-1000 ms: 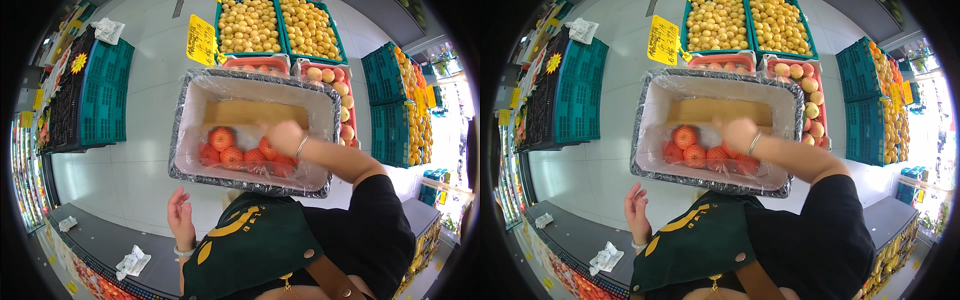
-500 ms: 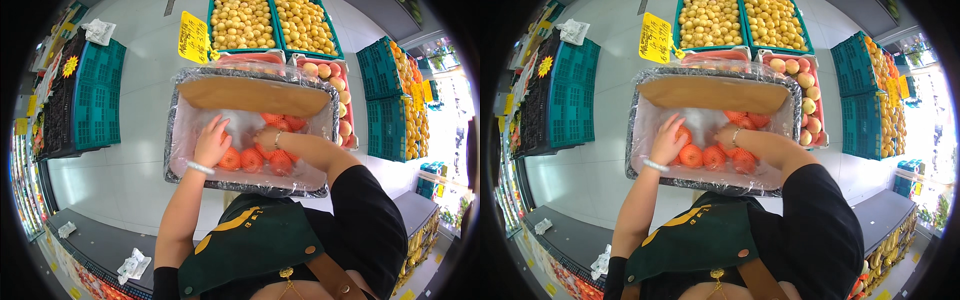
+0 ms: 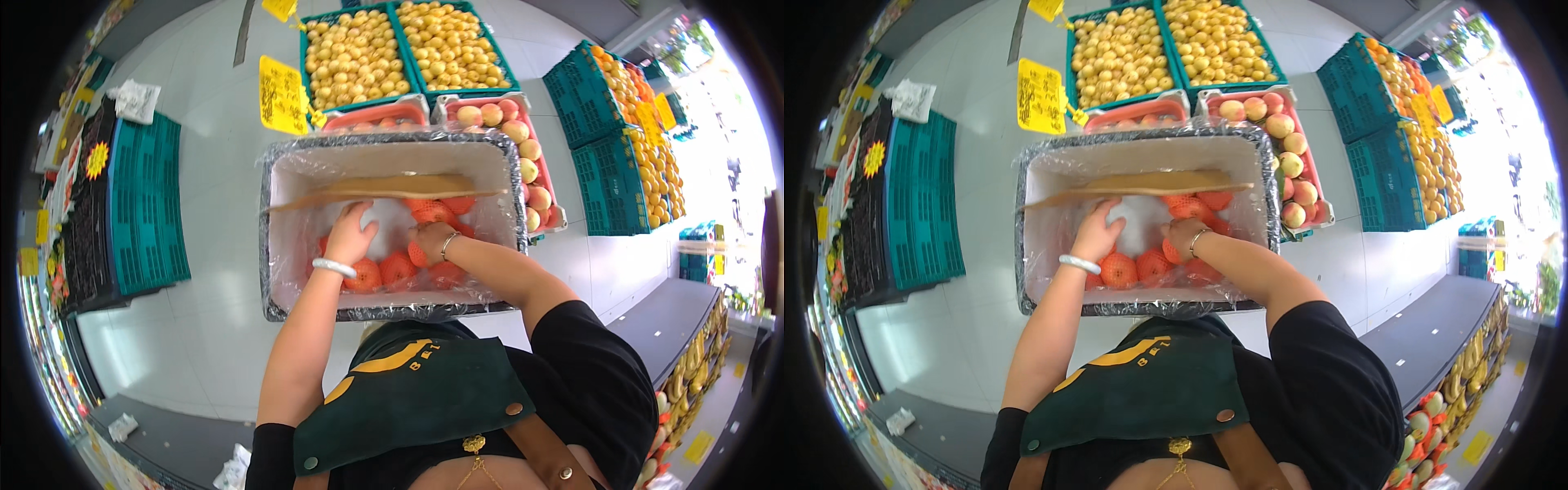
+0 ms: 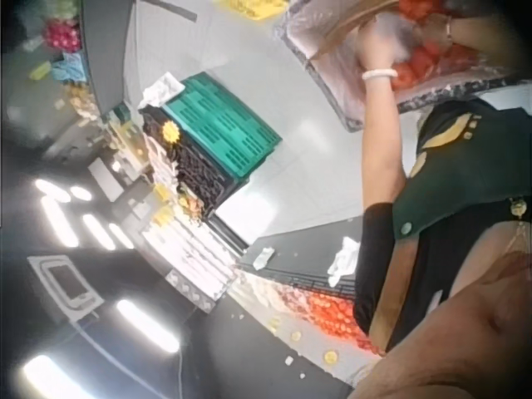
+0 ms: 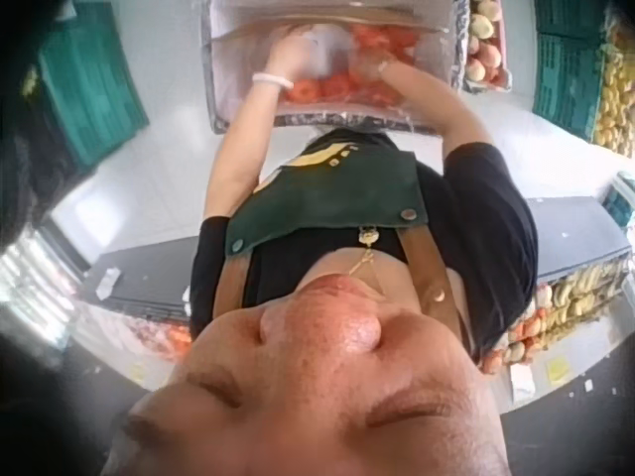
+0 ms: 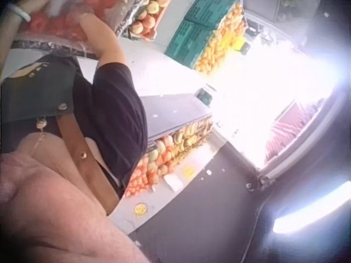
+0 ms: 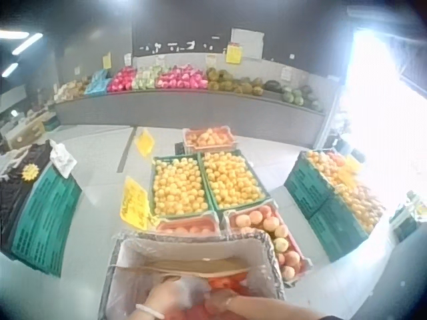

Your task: The person picks apples from a display, removes the protective foam netting, and places the apples into a cardboard box. The person repeats this process for several apples and then carries the box through the store.

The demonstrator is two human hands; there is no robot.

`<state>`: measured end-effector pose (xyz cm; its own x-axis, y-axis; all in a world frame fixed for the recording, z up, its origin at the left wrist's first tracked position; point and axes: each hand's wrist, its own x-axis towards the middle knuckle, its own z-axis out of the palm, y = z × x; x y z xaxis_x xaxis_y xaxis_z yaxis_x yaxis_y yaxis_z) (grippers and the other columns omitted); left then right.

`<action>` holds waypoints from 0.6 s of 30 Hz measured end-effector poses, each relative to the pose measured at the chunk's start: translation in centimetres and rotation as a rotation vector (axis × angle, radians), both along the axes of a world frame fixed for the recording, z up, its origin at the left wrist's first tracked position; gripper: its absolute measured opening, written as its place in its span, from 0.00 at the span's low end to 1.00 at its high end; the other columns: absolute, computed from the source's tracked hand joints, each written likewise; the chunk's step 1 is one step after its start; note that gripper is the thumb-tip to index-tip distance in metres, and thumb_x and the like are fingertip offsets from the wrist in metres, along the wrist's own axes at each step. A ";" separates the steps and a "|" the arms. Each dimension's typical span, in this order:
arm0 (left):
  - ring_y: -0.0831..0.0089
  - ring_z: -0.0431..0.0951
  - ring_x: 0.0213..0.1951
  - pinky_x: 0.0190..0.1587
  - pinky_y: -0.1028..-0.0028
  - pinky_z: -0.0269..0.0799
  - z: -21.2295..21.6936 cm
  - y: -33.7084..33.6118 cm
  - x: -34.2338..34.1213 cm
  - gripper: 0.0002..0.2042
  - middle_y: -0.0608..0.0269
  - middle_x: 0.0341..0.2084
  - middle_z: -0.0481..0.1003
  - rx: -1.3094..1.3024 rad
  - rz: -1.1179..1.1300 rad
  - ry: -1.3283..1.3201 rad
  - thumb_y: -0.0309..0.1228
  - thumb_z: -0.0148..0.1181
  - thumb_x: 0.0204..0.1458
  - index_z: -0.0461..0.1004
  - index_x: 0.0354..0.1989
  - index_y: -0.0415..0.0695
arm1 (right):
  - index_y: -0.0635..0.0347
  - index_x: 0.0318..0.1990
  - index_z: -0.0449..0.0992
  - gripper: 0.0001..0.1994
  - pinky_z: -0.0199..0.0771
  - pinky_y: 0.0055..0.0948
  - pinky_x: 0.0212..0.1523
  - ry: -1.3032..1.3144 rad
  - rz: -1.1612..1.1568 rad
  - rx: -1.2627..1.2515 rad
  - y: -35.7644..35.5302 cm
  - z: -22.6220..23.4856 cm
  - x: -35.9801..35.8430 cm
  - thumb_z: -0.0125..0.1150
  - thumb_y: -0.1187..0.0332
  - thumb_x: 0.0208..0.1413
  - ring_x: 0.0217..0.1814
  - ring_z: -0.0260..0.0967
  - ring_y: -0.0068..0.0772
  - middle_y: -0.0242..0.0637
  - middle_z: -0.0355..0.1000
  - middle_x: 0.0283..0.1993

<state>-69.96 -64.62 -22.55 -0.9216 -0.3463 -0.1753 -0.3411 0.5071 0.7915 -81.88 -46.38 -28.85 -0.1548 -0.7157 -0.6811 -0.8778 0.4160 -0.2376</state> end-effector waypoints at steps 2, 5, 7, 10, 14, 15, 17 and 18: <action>0.54 0.67 0.53 0.54 0.64 0.63 -0.1 0.6 1.0 0.22 0.47 0.50 0.67 0.132 -0.036 -0.069 0.34 0.57 0.47 0.67 0.51 0.39 | 0.63 0.56 0.61 0.38 0.68 0.37 0.50 -0.053 -0.235 -0.133 0.8 3.0 -0.1 0.67 0.57 0.36 0.50 0.68 0.47 0.51 0.68 0.49; 0.53 0.66 0.54 0.53 0.61 0.64 2.5 2.6 2.5 0.30 0.44 0.53 0.63 0.276 -0.117 -0.046 0.40 0.62 0.47 0.61 0.57 0.39 | 0.67 0.58 0.58 0.42 0.66 0.35 0.53 -0.295 -0.888 -0.450 2.6 9.0 1.2 0.67 0.52 0.37 0.51 0.68 0.48 0.55 0.68 0.50; 0.53 0.65 0.54 0.54 0.61 0.64 6.0 5.5 3.3 0.38 0.45 0.54 0.60 0.264 -0.200 0.189 0.38 0.66 0.43 0.52 0.62 0.41 | 0.66 0.58 0.57 0.37 0.64 0.33 0.54 -0.644 -1.174 -0.739 3.9 10.6 3.6 0.60 0.48 0.47 0.52 0.67 0.44 0.53 0.68 0.49; 0.59 0.65 0.55 0.56 0.64 0.62 8.8 8.2 4.3 0.46 0.49 0.54 0.61 0.395 -0.260 0.419 0.34 0.69 0.37 0.46 0.64 0.41 | 0.65 0.59 0.56 0.30 0.63 0.32 0.55 -0.466 -1.157 -1.051 5.5 16.3 10.0 0.47 0.49 0.59 0.54 0.66 0.42 0.52 0.68 0.50; 0.65 0.64 0.55 0.57 0.67 0.61 12.1 8.6 6.0 0.43 0.53 0.54 0.61 0.807 -0.589 0.244 0.29 0.65 0.38 0.46 0.63 0.40 | 0.54 0.54 0.66 0.23 0.68 0.34 0.46 0.008 -1.299 -0.936 10.0 23.8 19.1 0.52 0.52 0.55 0.48 0.68 0.40 0.43 0.70 0.44; 0.65 0.64 0.55 0.57 0.68 0.61 12.4 9.1 6.6 0.41 0.53 0.55 0.61 0.832 -0.734 0.209 0.27 0.62 0.39 0.47 0.63 0.40 | 0.53 0.51 0.68 0.21 0.69 0.31 0.43 0.147 -1.295 -1.035 11.0 23.7 21.1 0.58 0.55 0.52 0.43 0.68 0.37 0.40 0.68 0.39; 0.66 0.64 0.55 0.57 0.69 0.61 12.1 10.3 8.2 0.37 0.53 0.54 0.61 0.964 -0.942 0.078 0.25 0.59 0.40 0.49 0.62 0.40 | 0.54 0.49 0.71 0.20 0.68 0.24 0.36 0.158 -1.380 -1.245 11.7 24.5 26.0 0.65 0.62 0.48 0.35 0.65 0.24 0.35 0.63 0.41; 0.66 0.64 0.54 0.56 0.70 0.62 11.8 11.3 9.1 0.36 0.53 0.54 0.61 1.063 -1.004 -0.022 0.25 0.57 0.40 0.50 0.62 0.39 | 0.53 0.49 0.71 0.20 0.68 0.22 0.36 0.126 -1.416 -1.262 12.2 24.5 28.0 0.65 0.63 0.48 0.35 0.64 0.22 0.35 0.61 0.43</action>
